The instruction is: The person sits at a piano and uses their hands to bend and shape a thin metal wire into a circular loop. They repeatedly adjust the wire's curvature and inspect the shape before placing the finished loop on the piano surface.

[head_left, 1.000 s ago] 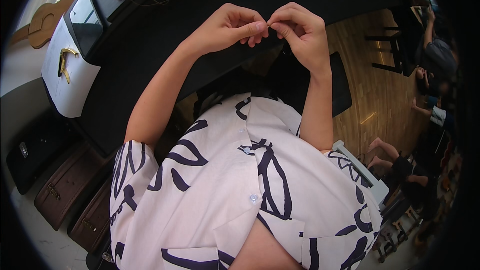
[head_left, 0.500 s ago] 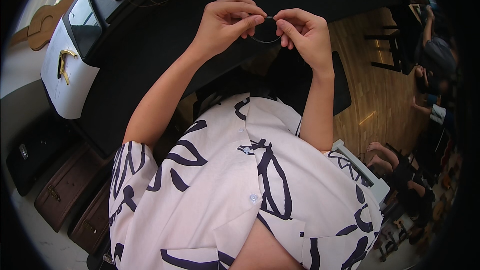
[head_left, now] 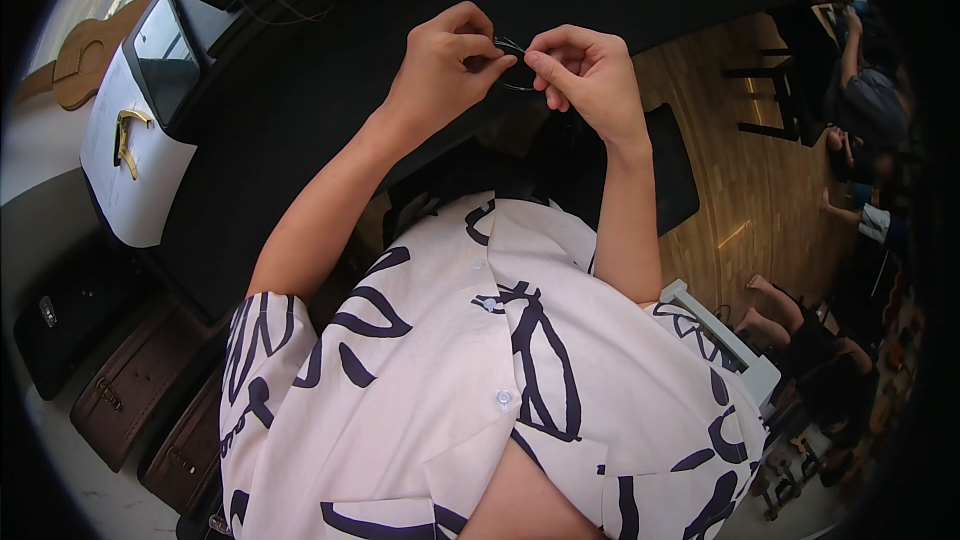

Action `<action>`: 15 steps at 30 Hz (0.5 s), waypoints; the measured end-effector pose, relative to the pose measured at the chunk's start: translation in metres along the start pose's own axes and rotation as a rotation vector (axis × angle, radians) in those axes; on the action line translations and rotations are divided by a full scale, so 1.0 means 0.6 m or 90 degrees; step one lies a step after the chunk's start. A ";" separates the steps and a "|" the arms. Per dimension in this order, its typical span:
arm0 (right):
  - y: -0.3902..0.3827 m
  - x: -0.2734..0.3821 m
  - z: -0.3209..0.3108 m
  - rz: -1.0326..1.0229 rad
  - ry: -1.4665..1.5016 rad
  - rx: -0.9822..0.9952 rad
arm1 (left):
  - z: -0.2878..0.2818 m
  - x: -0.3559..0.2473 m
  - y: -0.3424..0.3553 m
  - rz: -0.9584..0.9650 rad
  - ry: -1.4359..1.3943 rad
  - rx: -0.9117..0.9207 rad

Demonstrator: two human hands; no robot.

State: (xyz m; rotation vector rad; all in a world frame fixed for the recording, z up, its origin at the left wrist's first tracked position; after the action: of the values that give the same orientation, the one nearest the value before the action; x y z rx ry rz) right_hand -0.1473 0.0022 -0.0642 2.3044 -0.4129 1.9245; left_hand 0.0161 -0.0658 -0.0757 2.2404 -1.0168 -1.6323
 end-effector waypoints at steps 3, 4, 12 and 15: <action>-0.001 0.004 0.009 0.019 -0.027 -0.016 | -0.004 0.000 0.000 0.000 -0.001 -0.016; 0.000 0.007 0.008 0.023 -0.031 -0.024 | -0.006 -0.001 0.002 -0.004 -0.010 -0.021; 0.013 -0.022 -0.009 0.087 0.160 -0.007 | -0.007 -0.013 0.009 0.070 -0.067 -0.054; 0.016 -0.027 -0.015 0.072 0.201 -0.026 | -0.006 -0.009 0.008 0.068 -0.073 -0.046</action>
State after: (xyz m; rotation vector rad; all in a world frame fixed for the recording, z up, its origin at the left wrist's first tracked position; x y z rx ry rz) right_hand -0.1610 -0.0025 -0.0793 1.9421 -0.5485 2.2596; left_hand 0.0166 -0.0672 -0.0676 2.0310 -1.0656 -1.7400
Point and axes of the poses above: each hand's wrist, its own y-axis towards the middle knuckle, its own z-axis out of the palm, x = y × z, the point moved 5 cm from there along y, towards the middle knuckle, and after that the axes turned 10 degrees about -x, right-handed, at the moved point
